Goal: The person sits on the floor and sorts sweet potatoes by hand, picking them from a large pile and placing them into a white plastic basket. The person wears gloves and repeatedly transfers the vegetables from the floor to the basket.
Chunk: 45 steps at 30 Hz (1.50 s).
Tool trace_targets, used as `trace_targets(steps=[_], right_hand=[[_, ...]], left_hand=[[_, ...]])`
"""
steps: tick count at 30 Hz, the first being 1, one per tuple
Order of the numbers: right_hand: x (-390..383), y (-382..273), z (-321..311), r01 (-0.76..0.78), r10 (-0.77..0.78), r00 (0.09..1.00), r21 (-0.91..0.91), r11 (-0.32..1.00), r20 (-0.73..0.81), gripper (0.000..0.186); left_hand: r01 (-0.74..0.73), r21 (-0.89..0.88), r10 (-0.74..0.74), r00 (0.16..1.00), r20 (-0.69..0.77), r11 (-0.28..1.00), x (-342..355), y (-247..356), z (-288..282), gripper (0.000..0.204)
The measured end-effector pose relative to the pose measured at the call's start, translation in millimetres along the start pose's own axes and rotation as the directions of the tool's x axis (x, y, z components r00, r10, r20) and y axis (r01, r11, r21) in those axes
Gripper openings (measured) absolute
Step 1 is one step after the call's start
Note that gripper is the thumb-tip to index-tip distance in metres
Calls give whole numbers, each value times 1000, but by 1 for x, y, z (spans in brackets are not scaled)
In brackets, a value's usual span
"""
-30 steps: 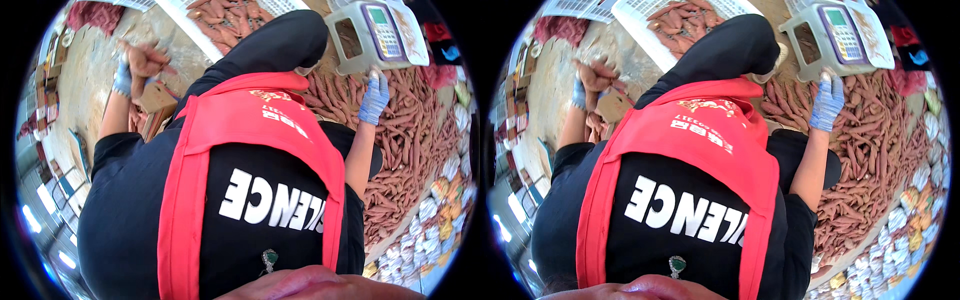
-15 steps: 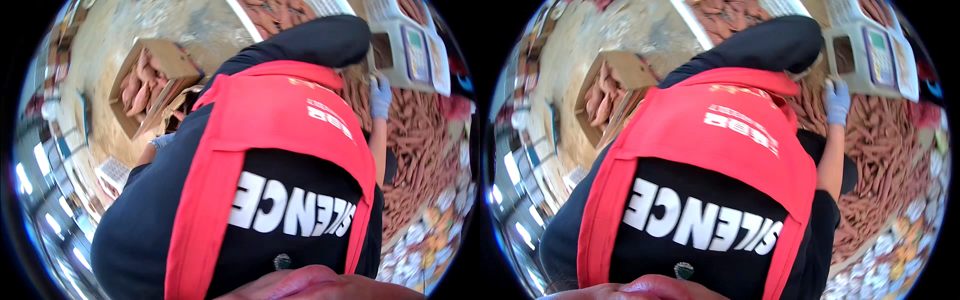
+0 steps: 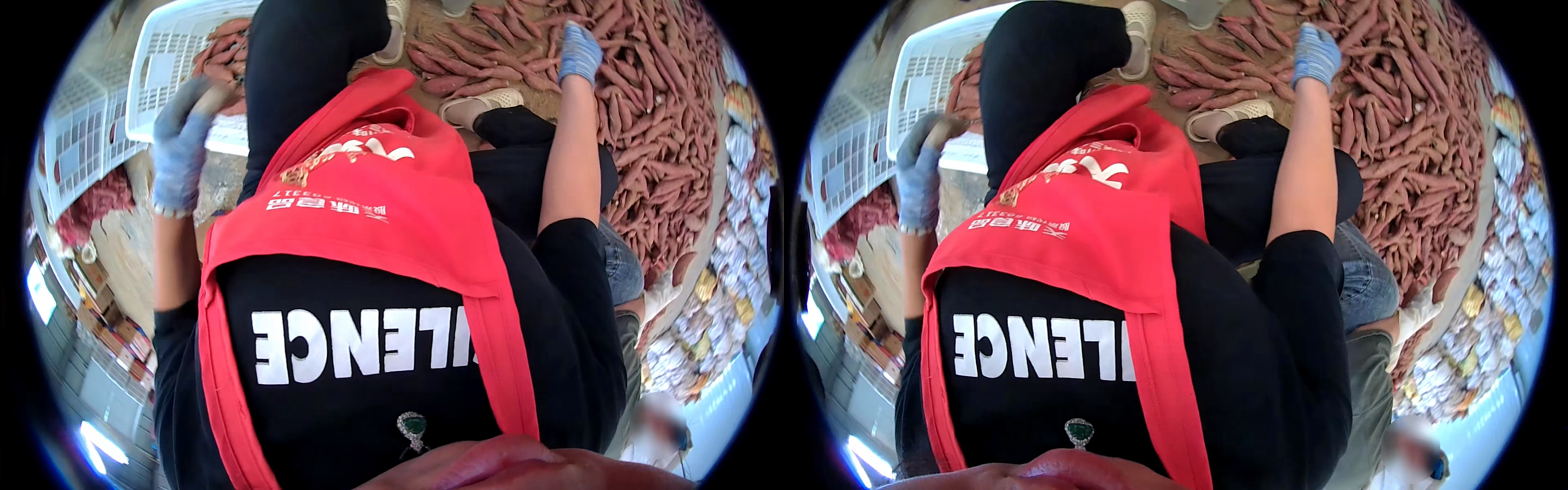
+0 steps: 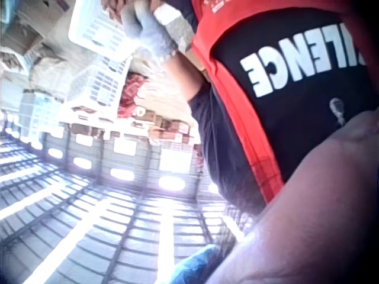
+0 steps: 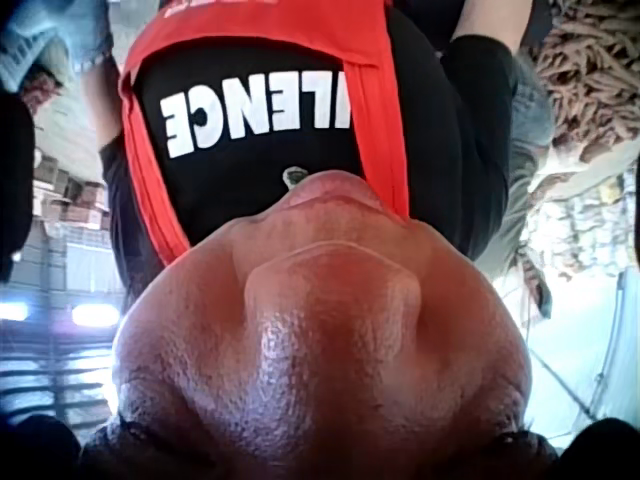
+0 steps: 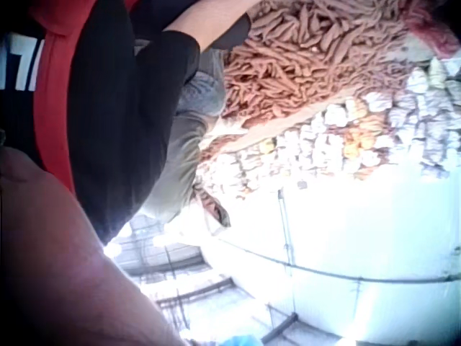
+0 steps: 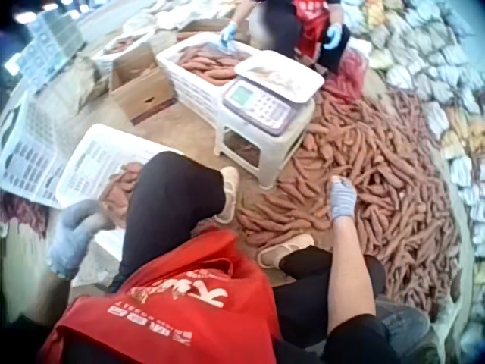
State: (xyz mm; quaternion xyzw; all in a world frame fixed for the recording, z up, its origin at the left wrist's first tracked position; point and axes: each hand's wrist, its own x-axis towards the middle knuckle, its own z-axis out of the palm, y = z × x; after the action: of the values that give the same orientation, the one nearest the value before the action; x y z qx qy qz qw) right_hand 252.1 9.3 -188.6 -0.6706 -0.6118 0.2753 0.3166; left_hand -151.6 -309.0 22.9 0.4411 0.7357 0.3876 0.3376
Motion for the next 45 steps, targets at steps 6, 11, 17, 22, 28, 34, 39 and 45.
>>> trace_targets(steps=[6,11,17,22,28,34,39,45], right_hand=[[-53,48,56,-11,134,963,-465,885,233,33],[-86,67,106,187,113,867,-528,829,485,35],[-99,67,152,522,-48,739,-526,671,672,61],[-92,78,173,530,81,698,-589,610,712,67],[-89,63,162,455,229,604,-567,687,763,57],[-80,32,138,435,326,327,-447,782,887,52],[-64,-16,125,338,232,-56,-201,920,971,50],[-42,-61,77,85,191,-221,-176,981,956,42]], left_hand=[[-307,27,238,788,568,951,103,45,144,14],[591,-562,-231,780,582,579,156,6,226,19],[736,-579,-543,664,514,352,145,-34,263,19],[755,-512,-517,655,552,410,143,-23,266,17],[706,-404,-505,703,501,582,142,-37,273,20],[-260,483,-5,877,481,836,131,-55,280,53],[-579,631,-58,712,700,516,135,-64,290,80],[-365,502,-169,653,738,784,145,-98,304,50]])
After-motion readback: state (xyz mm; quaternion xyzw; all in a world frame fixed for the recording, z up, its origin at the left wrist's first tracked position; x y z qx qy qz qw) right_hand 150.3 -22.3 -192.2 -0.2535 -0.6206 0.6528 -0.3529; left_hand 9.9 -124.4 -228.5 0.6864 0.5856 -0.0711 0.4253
